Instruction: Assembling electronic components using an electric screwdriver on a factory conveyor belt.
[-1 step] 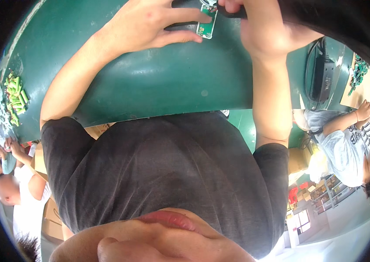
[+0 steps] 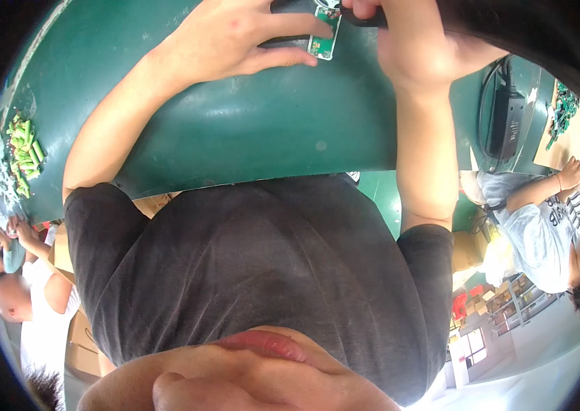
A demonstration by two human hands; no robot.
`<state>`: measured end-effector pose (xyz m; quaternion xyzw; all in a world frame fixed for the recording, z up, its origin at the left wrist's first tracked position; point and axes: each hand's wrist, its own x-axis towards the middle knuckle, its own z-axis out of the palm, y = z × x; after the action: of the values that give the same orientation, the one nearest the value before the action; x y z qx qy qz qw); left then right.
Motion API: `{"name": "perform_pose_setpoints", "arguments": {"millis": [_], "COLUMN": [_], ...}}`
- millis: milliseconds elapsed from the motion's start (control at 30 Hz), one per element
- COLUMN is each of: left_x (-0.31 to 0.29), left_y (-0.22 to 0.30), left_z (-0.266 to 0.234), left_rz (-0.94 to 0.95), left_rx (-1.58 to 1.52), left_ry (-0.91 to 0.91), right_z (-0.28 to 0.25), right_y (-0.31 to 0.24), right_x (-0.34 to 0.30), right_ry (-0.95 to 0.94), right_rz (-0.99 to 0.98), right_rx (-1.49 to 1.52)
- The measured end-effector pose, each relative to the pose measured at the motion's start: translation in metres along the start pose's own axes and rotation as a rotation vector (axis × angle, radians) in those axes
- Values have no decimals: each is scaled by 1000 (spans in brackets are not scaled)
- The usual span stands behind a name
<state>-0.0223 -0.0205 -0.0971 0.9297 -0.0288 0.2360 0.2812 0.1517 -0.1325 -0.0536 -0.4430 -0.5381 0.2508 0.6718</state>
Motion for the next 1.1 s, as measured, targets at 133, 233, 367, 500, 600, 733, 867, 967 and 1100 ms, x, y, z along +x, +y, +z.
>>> {"name": "perform_pose_setpoints", "arguments": {"millis": [133, 233, 367, 500, 600, 733, 867, 967, 1100], "left_x": [-1, 2, 5, 6, 5, 5, 5, 7, 11], "left_y": [-5, 0, 0, 0, 2, 3, 2, 3, 1], "left_z": [4, -2, -5, -3, -4, -7, -10, -11, -13], "left_rz": [86, 5, 24, 1, -5, -11, -28, -27, 5], "left_rx": [200, -4, -9, -35, -31, -21, -71, -85, -89], "left_ry": [-33, -35, -52, -64, -72, -82, -83, -68, -45], "right_z": [7, 7, 6, 11, 9, 10, 14, 13, 14], "right_y": [0, -1, 3, -1, 4, 5, 3, 3, 2], "right_x": [5, 7, 5, 5, 11, 11, 11, 10, 8], "right_ry": [31, 5, -4, -22, -36, -69, -28, 7, 105], "right_rz": [48, 37, 33, 59, 45, 20, 66, 66, 49], "right_rx": [-22, -38, -45, -44, -33, -16, -16, -50, 89]}}
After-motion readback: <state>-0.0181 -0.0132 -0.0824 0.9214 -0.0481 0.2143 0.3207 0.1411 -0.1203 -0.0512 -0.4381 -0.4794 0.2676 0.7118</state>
